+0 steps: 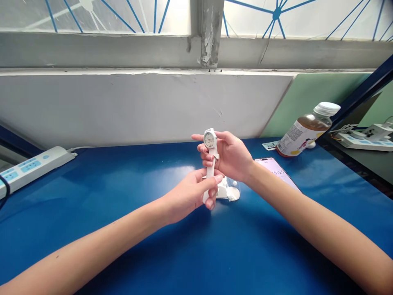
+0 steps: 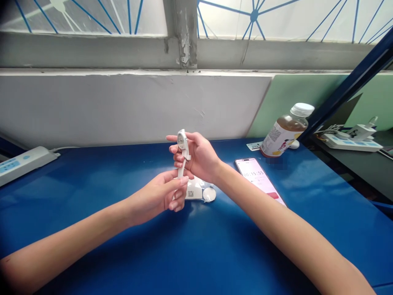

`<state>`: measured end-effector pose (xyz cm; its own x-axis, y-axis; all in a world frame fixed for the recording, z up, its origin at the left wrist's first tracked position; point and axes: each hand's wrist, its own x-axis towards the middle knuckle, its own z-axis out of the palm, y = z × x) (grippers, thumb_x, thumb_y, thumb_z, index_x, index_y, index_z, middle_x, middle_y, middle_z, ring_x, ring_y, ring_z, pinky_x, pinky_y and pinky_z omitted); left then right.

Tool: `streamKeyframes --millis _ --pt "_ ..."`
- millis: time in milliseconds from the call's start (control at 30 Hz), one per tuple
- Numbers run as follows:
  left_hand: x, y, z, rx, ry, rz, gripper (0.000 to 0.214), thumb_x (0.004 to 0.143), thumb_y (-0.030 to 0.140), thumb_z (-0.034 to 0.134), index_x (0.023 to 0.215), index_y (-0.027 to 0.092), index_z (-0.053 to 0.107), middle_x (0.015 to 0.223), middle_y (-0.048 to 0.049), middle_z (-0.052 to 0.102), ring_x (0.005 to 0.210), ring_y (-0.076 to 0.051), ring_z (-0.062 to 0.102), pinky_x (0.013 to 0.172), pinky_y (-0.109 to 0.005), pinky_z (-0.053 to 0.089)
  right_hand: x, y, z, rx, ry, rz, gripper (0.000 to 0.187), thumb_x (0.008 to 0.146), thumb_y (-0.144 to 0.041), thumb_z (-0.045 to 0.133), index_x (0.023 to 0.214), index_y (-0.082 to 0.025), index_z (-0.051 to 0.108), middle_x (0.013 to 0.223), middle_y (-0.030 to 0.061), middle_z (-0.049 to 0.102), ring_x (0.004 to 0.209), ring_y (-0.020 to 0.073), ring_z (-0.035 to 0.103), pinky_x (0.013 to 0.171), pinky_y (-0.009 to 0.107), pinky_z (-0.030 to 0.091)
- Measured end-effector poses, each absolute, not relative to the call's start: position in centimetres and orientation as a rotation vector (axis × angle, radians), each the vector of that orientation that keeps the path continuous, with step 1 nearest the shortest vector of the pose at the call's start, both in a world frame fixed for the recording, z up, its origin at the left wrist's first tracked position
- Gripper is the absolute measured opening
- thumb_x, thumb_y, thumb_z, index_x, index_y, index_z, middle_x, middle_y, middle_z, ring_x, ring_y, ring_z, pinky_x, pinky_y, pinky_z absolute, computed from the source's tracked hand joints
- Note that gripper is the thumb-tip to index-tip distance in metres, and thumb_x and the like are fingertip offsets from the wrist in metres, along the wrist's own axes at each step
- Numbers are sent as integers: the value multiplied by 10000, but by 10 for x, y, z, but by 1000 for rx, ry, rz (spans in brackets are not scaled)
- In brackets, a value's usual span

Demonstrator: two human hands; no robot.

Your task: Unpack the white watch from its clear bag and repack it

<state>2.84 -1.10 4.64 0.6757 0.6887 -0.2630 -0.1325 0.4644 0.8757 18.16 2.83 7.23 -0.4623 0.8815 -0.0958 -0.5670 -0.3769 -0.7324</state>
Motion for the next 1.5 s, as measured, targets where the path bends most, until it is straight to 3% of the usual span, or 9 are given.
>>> streamKeyframes --millis 100,233,400,733,900,1000,1100,1233,1500 --pt "27 -12 46 941 612 497 305 950 396 590 765 154 580 522 66 439 411 -65 400 498 -222 393 180 27 70 -641 -871 1946 238 914 -350 595 1021 -162 693 719 -23 595 584 97 533 564 211 479" --pt "25 -11 46 931 442 429 442 962 476 527 767 104 663 707 -74 654 615 -160 623 669 -293 504 180 26 68 -629 -958 1856 128 847 -304 715 893 -185 721 755 -5 709 711 109 665 702 206 542" --pt "26 -11 42 883 393 419 368 990 396 557 1147 78 656 1008 -175 735 935 -278 724 884 -394 522 182 24 68 -524 -1076 1910 199 949 -301 561 996 -207 729 961 40 784 914 154 725 894 289 557" --pt "27 -13 33 897 483 438 336 1001 350 551 1139 72 680 1088 -208 732 1009 -289 722 970 -431 498 182 26 62 -499 -1063 2020 273 1002 -238 451 1170 -176 657 1143 89 748 1011 168 716 948 313 548" --pt "22 -14 34 844 357 365 550 921 565 586 1156 74 671 1158 -221 706 1099 -331 683 1016 -459 461 185 30 68 -629 -960 1861 216 974 -195 504 1132 -210 649 990 31 735 745 114 680 703 243 568" --pt "18 -18 38 886 232 281 770 823 636 676 1394 144 518 1355 -208 602 1266 -364 574 1094 -501 380 190 34 75 -680 -819 1721 173 972 -242 504 1055 -202 651 711 -43 597 451 64 425 453 188 418" --pt "15 -21 40 949 269 299 938 770 574 778 1517 220 334 1490 -214 466 1315 -392 521 1104 -553 349 193 34 82 -652 -707 1694 381 986 -400 376 1015 -142 655 660 -23 503 455 84 360 441 219 388" --pt "14 -13 42 954 355 510 678 872 416 733 1442 183 449 1463 -227 490 1240 -398 587 1047 -547 418 188 27 89 -609 -668 1695 396 940 -298 338 1041 -96 662 709 12 521 543 110 448 549 254 467" --pt "15 1 55 1016 467 747 299 929 259 685 1209 161 652 1280 -127 642 1207 -294 608 1034 -423 462 178 14 85 -738 -1232 1468 205 813 -374 754 967 -238 745 811 -2 678 698 132 615 595 253 516"
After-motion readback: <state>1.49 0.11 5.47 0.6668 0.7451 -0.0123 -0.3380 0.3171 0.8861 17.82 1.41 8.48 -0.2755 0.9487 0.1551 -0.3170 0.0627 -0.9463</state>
